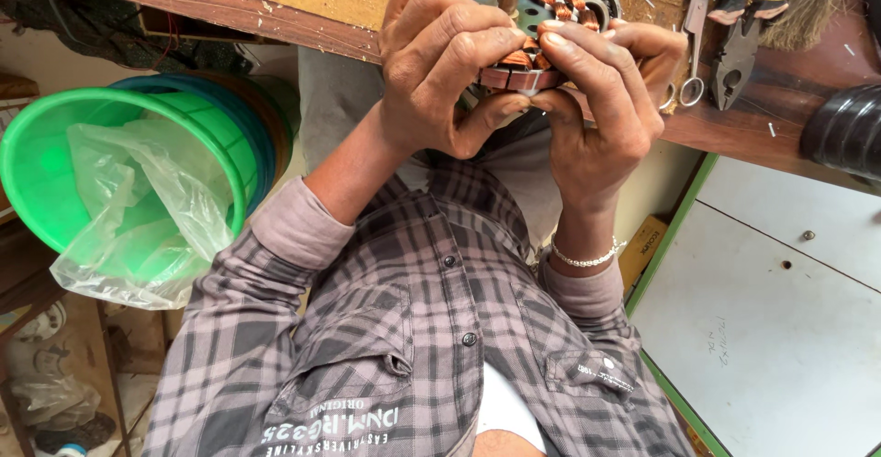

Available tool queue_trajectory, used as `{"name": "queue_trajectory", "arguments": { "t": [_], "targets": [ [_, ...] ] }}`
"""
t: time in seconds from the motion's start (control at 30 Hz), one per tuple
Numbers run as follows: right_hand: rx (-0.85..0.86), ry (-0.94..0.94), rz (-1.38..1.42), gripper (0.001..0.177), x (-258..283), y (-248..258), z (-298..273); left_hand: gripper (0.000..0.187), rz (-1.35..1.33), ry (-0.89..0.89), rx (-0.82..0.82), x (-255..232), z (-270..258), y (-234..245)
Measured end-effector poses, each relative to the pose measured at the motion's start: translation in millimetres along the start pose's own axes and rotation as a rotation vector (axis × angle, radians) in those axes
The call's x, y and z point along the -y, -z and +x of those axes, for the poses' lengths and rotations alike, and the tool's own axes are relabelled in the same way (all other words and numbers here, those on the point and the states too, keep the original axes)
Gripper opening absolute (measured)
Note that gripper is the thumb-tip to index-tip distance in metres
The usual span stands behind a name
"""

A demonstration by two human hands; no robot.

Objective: The person repeatedly cuts small white paper pieces using scissors and inserts them into the slots of a copper-wound stator assembly. They also use a green-handled screwdriver to adjust or press components within the stator. The work is performed at a cluttered workbench with tools and parts visible.

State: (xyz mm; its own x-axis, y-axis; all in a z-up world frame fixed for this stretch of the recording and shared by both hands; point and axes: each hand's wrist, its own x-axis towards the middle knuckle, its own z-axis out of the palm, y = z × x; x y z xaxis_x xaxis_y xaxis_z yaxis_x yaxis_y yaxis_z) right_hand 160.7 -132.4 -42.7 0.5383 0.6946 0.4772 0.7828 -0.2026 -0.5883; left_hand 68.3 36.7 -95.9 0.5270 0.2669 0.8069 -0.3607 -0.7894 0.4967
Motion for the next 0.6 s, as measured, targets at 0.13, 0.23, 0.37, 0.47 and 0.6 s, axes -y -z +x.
{"name": "queue_trajectory", "arguments": {
  "t": [0.13,0.23,0.37,0.47,0.6],
  "targets": [
    [0.002,-0.034,0.010,0.037,2.2,1.9,-0.6,0.041,-0.001,0.018,0.004,-1.1,-0.7,-1.5],
    [0.023,-0.067,0.020,0.038,4.8,3.9,-1.3,0.041,0.002,0.023,0.005,-1.9,-1.4,-2.0],
    [0.039,-0.094,0.020,0.034,8.0,5.1,-0.5,0.039,-0.006,0.057,-0.001,-8.6,2.7,-0.8],
    [0.038,-0.067,0.024,0.034,4.2,5.9,2.3,0.043,-0.014,0.068,0.074,-8.3,10.9,6.3],
    [0.049,-0.057,0.060,0.037,-3.9,9.0,0.7,0.058,-0.103,0.018,0.137,0.1,14.1,32.7]
  ]
}}
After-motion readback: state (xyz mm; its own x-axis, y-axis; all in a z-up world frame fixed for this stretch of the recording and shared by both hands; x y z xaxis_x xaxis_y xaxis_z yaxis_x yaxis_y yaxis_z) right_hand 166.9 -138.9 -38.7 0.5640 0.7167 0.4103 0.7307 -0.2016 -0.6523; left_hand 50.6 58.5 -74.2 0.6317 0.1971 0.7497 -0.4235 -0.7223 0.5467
